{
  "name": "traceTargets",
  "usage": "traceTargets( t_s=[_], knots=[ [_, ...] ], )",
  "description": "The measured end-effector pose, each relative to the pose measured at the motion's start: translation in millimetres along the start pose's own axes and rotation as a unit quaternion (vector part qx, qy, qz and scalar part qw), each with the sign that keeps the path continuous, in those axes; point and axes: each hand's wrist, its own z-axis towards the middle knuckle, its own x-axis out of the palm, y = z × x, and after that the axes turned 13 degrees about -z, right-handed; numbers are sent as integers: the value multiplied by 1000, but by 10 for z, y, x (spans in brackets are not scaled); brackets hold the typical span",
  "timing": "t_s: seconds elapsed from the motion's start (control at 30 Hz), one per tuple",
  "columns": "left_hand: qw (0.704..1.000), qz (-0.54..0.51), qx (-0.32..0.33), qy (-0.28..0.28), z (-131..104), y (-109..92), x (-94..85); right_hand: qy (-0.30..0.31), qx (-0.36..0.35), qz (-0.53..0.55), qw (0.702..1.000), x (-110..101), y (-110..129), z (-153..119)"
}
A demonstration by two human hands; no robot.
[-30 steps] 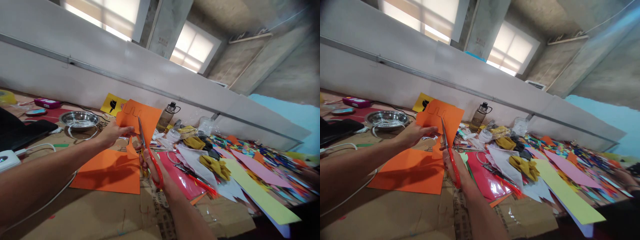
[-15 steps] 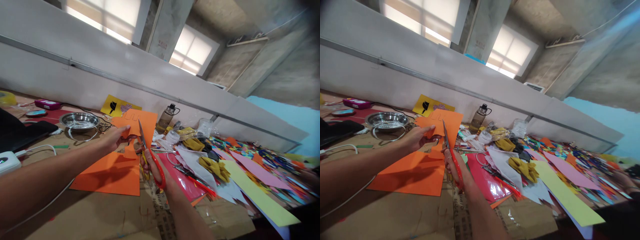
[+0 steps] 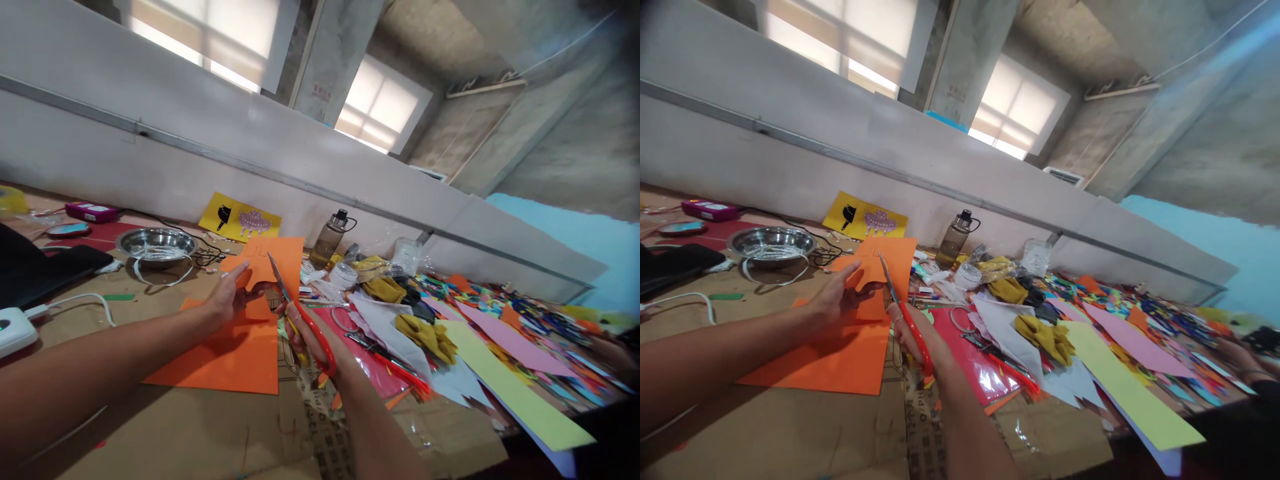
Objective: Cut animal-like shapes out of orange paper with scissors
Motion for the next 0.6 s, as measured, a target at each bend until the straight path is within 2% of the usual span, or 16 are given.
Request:
traceTargets(
  t_s=[0.07, 0.23, 0.5, 0.6],
  knots=[
    [1000, -4, -30, 5, -18, 49, -52, 6, 17, 4, 1000, 7, 45, 2],
    [998, -1, -37, 50, -39, 101, -102, 27, 37, -23, 999, 12, 136, 9],
    [998, 7, -41, 45, 19, 98, -123, 41, -11, -161, 986, -62, 71, 70],
    [998, 15, -36, 50, 51, 111, -146, 37, -5, -176, 984, -78, 71, 77]
  ],
)
